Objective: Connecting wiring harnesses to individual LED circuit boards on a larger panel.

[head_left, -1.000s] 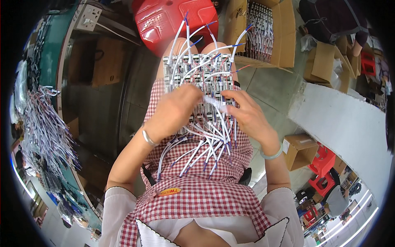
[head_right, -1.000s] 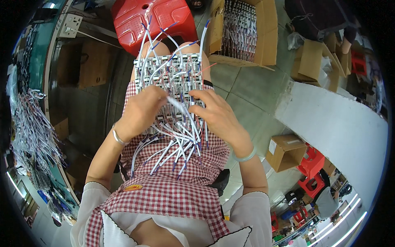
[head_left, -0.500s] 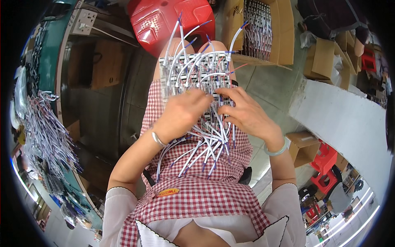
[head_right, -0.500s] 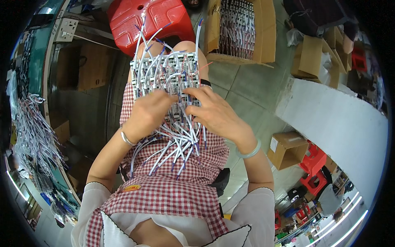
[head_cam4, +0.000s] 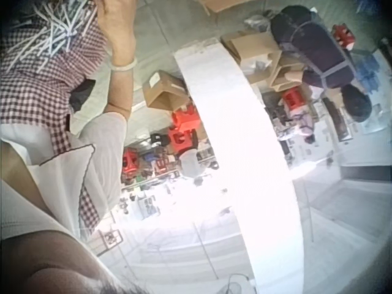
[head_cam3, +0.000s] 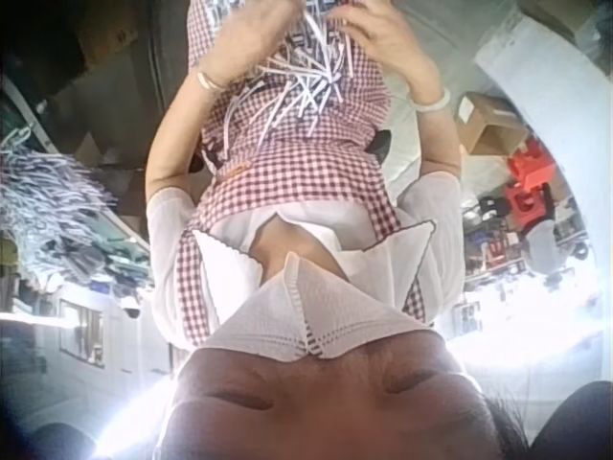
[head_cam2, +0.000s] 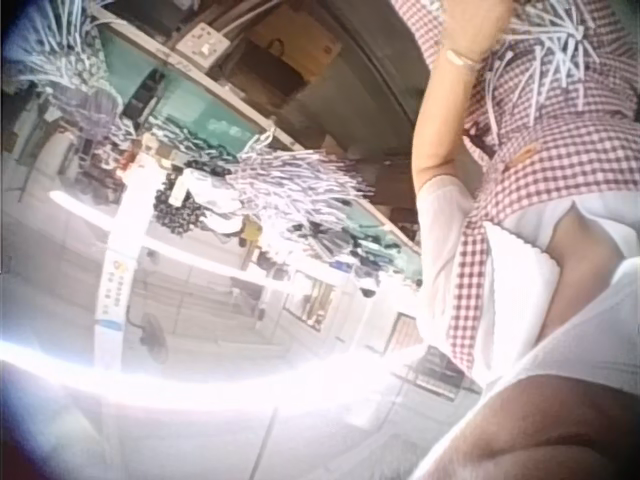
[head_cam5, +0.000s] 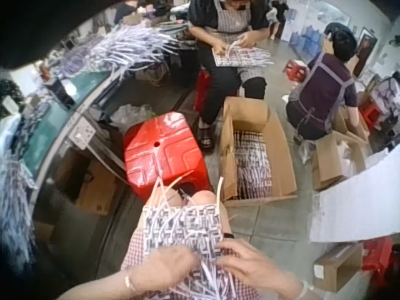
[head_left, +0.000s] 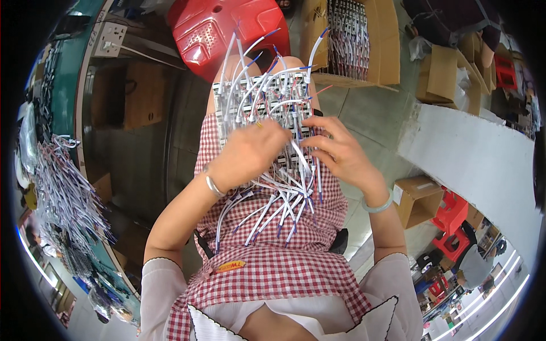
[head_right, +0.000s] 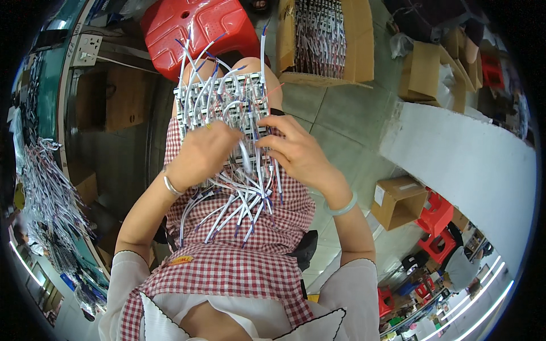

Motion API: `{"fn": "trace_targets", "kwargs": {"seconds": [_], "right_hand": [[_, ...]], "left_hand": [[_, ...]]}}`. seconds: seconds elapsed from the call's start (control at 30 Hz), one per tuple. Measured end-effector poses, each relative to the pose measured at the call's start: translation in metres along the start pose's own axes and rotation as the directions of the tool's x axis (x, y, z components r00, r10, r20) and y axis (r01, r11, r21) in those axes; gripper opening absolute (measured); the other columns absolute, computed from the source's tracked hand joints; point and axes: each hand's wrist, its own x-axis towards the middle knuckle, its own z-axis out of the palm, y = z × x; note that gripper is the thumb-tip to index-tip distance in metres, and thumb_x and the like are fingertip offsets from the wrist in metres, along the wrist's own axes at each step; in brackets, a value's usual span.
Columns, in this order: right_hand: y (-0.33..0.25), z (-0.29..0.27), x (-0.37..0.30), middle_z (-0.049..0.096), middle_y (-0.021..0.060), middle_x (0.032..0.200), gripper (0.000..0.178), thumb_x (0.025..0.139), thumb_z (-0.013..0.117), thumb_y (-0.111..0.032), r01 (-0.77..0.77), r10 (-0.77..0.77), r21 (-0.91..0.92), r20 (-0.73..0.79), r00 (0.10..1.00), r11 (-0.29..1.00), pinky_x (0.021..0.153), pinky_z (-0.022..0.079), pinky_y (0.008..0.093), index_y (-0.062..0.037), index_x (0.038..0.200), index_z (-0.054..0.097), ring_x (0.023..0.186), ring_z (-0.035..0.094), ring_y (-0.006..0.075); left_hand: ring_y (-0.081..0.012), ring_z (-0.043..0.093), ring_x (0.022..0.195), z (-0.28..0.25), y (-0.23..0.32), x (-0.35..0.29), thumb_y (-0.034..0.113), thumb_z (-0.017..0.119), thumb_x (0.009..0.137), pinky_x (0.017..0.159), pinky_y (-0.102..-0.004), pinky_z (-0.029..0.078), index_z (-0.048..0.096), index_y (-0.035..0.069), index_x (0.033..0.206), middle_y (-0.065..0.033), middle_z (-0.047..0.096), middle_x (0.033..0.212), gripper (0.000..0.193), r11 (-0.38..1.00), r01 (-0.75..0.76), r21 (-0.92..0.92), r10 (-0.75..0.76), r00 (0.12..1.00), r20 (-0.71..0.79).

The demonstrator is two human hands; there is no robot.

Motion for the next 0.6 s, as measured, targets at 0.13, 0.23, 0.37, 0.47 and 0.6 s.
{"fn": "trace_targets", "kwargs": {"seconds": [0.13,0.23,0.37,0.47,0.6], "right_hand": [[-0.005,0.0,0.008,0.058,0.0097,0.127,0.022,0.074,0.068,0.003,0.103,-0.101,-0.082,0.03,0.994,0.991,0.093,0.049,0.0405,-0.0059,0.094,0.067,0.117,0.055,0.0313],[-0.005,-0.002,0.012,0.056,0.01,0.13,0.021,0.074,0.064,0.003,0.129,-0.112,-0.159,0.11,0.988,0.979,0.097,0.046,0.0415,-0.0065,0.093,0.067,0.122,0.052,0.0317],[0.0,-0.003,0.015,0.054,0.0101,0.133,0.017,0.075,0.063,0.002,0.169,-0.14,-0.12,0.22,0.965,0.978,0.102,0.043,0.0422,-0.0058,0.09,0.065,0.127,0.047,0.0314],[0.001,-0.005,0.021,0.054,0.0097,0.133,0.015,0.075,0.066,0.0,0.184,-0.154,-0.099,0.258,0.954,0.978,0.103,0.042,0.0423,-0.0058,0.089,0.064,0.127,0.047,0.0312],[0.0,-0.008,0.026,0.055,0.0087,0.131,0.018,0.075,0.072,-0.003,0.181,-0.153,-0.073,0.29,0.945,0.981,0.102,0.042,0.0413,-0.0054,0.089,0.061,0.125,0.048,0.0306]], "left_hand": [[-0.0355,0.063,0.074,0.019,-0.026,0.01,0.009,0.066,0.09,0.063,-0.0435,0.049,0.059,0.004,0.098,-0.0156,0.063,0.083,0.012,0.913,0.284,-0.293,-0.357,0.903,-0.237],[-0.0369,0.064,0.072,0.027,-0.035,0.017,0.011,0.065,0.091,0.062,-0.0439,0.049,0.059,0.003,0.097,-0.0173,0.065,0.084,0.011,0.847,0.39,-0.361,-0.483,0.848,-0.217],[-0.0369,0.065,0.07,0.032,-0.035,0.023,0.012,0.066,0.091,0.062,-0.0437,0.049,0.061,0.003,0.093,-0.0178,0.066,0.083,0.009,0.846,0.436,-0.306,-0.514,0.82,-0.252],[-0.0364,0.065,0.07,0.033,-0.034,0.024,0.012,0.066,0.091,0.061,-0.044,0.049,0.062,0.004,0.092,-0.0176,0.067,0.083,0.01,0.844,0.439,-0.306,-0.52,0.809,-0.274],[-0.0355,0.065,0.068,0.026,-0.032,0.024,0.012,0.066,0.092,0.06,-0.0428,0.049,0.062,0.003,0.093,-0.0164,0.066,0.079,0.01,0.82,0.452,-0.35,-0.545,0.803,-0.241]]}}
